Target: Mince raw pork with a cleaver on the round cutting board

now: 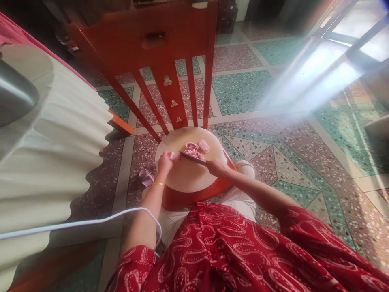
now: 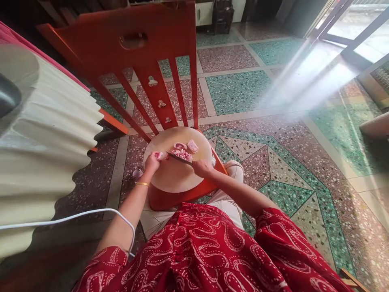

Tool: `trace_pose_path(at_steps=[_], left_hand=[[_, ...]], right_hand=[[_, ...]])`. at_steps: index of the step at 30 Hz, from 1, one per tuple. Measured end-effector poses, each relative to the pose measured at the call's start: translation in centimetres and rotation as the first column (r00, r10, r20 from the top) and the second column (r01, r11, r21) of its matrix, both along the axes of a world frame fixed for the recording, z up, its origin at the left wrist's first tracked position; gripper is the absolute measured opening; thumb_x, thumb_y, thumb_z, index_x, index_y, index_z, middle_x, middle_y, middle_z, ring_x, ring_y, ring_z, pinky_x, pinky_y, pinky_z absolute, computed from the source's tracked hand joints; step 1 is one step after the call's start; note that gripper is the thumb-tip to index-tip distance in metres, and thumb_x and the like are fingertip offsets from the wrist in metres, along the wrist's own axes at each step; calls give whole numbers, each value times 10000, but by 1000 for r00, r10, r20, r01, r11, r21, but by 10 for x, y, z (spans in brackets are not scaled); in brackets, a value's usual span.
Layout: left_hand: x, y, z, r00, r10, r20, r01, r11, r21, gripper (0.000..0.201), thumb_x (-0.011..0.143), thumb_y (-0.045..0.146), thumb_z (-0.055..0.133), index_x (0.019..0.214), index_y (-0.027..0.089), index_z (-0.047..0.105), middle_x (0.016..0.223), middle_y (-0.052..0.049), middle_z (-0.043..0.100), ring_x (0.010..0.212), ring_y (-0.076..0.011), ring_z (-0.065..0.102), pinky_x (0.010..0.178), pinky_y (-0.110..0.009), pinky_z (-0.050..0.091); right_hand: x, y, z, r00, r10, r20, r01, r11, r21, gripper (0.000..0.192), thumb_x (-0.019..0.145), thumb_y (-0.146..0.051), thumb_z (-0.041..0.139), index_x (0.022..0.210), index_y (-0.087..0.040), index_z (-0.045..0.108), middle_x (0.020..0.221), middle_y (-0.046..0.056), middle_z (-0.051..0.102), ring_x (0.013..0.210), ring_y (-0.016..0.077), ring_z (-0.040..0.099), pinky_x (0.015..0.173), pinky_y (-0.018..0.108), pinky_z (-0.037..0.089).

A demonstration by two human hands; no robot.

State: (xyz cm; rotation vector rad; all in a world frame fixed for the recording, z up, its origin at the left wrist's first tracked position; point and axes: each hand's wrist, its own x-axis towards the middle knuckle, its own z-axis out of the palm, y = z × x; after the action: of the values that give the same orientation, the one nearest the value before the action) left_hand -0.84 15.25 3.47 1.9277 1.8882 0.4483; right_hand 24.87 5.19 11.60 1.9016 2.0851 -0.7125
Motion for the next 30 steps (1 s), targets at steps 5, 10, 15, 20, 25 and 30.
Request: trace_pose_path(at_steps=[5,10,15,20,25,30], left_hand=[[15,-53,0,976,7,216,-26,996,85,272,842,300,480,1062,160,559,844,-60,626,729,-162,588,668,-261,464],[34,-120,-10,969,-245,-30,245,940,236,345,783,134,501,1120,168,570,919,-99,590,869,-226,554,799,-360,439],[38,-126,-19,958,-285,44,249,896,366,292,867,195,452,1142,166,547,1068,-123,574,991,-234,534,872,-389,431],[37,-119,-30,948,-306,89,242,873,424,259,902,175,390,1075,136,579,1020,-124,614,979,-225,544,881,-395,447],[37,-118,-39,949,-299,101,231,876,424,253,901,178,398,1066,136,585,1030,-119,624,980,-229,548,885,-403,452],[36,-115,-42,947,-314,71,260,875,409,235,897,204,414,1023,142,603,987,-120,631,958,-240,558,882,-421,448]], right_hand=[[-5,-14,-3,999,54,1,-54,998,15,252,915,-239,354,997,-152,576,827,105,656,715,189,632,545,237,388],[-17,-37,6,994,107,1,-107,991,75,253,917,-197,321,1083,-161,508,795,88,654,676,178,622,531,233,366],[-34,-47,14,989,144,29,-145,989,33,257,904,-159,313,1083,-163,497,831,98,656,731,193,634,531,243,376],[-38,-51,17,985,164,49,-162,986,-37,254,916,-172,313,1107,-177,481,878,106,655,805,200,640,588,246,418],[-46,-41,10,984,174,41,-172,984,-53,265,902,-151,326,1127,-180,462,848,96,665,779,218,652,602,275,456],[-78,-1,-2,973,215,-83,-215,977,19,275,894,-166,358,1125,-168,508,982,125,657,878,216,638,689,286,476]])
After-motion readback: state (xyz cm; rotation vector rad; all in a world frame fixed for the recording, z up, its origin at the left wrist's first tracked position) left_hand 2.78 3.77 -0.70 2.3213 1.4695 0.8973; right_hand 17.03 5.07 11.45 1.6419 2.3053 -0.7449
